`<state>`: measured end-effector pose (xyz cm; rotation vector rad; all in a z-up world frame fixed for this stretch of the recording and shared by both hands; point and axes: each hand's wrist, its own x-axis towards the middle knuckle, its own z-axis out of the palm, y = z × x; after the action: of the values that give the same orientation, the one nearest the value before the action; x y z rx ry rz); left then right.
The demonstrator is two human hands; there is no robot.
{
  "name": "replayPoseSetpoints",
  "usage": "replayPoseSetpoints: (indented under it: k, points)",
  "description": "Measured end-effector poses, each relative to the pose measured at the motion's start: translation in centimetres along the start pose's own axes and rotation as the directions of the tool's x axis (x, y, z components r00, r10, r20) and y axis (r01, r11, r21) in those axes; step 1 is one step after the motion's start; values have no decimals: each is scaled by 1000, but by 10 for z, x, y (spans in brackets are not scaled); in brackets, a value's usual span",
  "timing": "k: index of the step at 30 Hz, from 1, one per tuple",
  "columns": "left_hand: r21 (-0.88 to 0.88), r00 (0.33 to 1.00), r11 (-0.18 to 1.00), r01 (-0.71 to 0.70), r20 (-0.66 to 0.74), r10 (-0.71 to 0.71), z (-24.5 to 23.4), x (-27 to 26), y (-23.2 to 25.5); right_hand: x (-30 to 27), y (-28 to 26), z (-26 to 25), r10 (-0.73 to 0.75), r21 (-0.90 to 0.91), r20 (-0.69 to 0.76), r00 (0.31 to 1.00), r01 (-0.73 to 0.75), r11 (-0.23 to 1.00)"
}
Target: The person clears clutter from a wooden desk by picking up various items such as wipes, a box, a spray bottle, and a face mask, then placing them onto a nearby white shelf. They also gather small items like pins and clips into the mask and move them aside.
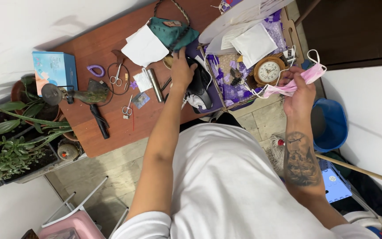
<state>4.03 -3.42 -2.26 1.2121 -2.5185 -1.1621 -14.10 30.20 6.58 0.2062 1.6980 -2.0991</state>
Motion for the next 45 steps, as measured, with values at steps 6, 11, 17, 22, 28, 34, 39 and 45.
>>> replayPoseSetpoints:
  k: [6, 11, 17, 22, 28, 34, 39, 45]
  points:
    - [-36, 996, 998, -58, 68, 61, -3, 17, -20, -5, -8, 17, -6, 3, 31, 999, 6, 1000]
    - [226, 966, 940, -255, 102, 237, -25, 8, 7, -8, 0, -1, 7, -5, 18, 1000, -7, 1000]
    - [449, 882, 763, -466, 163, 442, -6, 42, -22, -19, -10, -3, 33, -14, -53, 998, -34, 999]
    - [417, 895, 798, -436, 296, 334, -57, 34, -11, -14, -5, -32, 25, 2, -75, 997, -24, 1000]
    - [292, 951, 906, -305, 43, 307, -143, -22, 52, -12, -4, -47, 36, 11, -88, 995, -35, 999]
    - [-251, 998, 967, -45, -55, 33, -100, -46, 111, -7, -12, -33, 23, -2, -70, 997, -23, 1000]
    - [-77, 987, 986, -146, -73, 141, -51, -45, 125, -1, -12, -19, 18, -6, -1, 1000, -18, 1000]
    - [438, 987, 897, -60, 159, -12, 10, -45, 23, -1, 1, -27, 56, 4, 12, 998, -56, 998]
